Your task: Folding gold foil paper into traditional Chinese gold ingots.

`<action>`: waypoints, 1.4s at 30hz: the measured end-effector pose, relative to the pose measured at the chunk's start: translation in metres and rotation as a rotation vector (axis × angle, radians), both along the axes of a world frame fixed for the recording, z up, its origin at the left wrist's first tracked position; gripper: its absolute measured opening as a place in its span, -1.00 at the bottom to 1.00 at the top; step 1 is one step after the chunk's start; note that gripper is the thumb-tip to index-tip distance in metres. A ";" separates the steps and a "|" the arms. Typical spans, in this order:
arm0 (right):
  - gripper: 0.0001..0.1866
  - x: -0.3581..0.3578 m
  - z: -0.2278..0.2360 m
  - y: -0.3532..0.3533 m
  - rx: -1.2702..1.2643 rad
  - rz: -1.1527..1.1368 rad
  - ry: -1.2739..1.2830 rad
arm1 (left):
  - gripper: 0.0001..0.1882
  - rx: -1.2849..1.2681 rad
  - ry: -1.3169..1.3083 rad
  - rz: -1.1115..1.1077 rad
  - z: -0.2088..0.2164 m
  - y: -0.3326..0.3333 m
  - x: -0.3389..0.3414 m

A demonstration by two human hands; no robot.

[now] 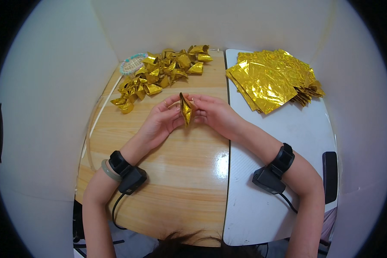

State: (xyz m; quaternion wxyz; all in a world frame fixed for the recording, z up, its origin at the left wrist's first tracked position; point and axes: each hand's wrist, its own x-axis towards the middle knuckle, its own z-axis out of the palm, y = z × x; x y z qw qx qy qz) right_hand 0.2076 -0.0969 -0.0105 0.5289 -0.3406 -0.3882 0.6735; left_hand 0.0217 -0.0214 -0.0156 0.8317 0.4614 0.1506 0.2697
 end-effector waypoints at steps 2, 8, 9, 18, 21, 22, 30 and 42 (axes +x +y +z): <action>-0.63 0.005 -0.002 0.002 0.014 0.023 0.031 | -0.61 -0.010 0.007 -0.011 0.003 -0.001 0.001; -0.65 0.004 0.001 0.000 0.007 0.044 0.093 | -0.60 -0.028 0.077 0.030 0.007 -0.008 0.003; -0.65 0.003 0.001 0.000 -0.005 0.032 0.083 | -0.62 0.039 0.131 0.071 0.007 -0.010 0.004; -0.54 -0.005 -0.001 -0.003 0.059 -0.041 -0.201 | -0.68 0.307 0.342 0.211 0.004 -0.014 0.007; -0.56 -0.006 0.001 -0.005 0.071 -0.043 -0.303 | -0.69 0.342 0.357 0.233 0.004 -0.016 0.008; -0.56 -0.006 0.001 -0.004 0.070 -0.044 -0.302 | -0.68 0.340 0.352 0.233 0.004 -0.017 0.009; -0.68 -0.009 -0.007 -0.001 0.145 -0.171 -0.481 | -0.70 0.589 0.379 0.276 -0.004 -0.014 0.011; -0.77 -0.013 0.000 -0.006 0.148 -0.164 -0.664 | -0.75 0.652 0.369 0.319 -0.014 -0.012 0.012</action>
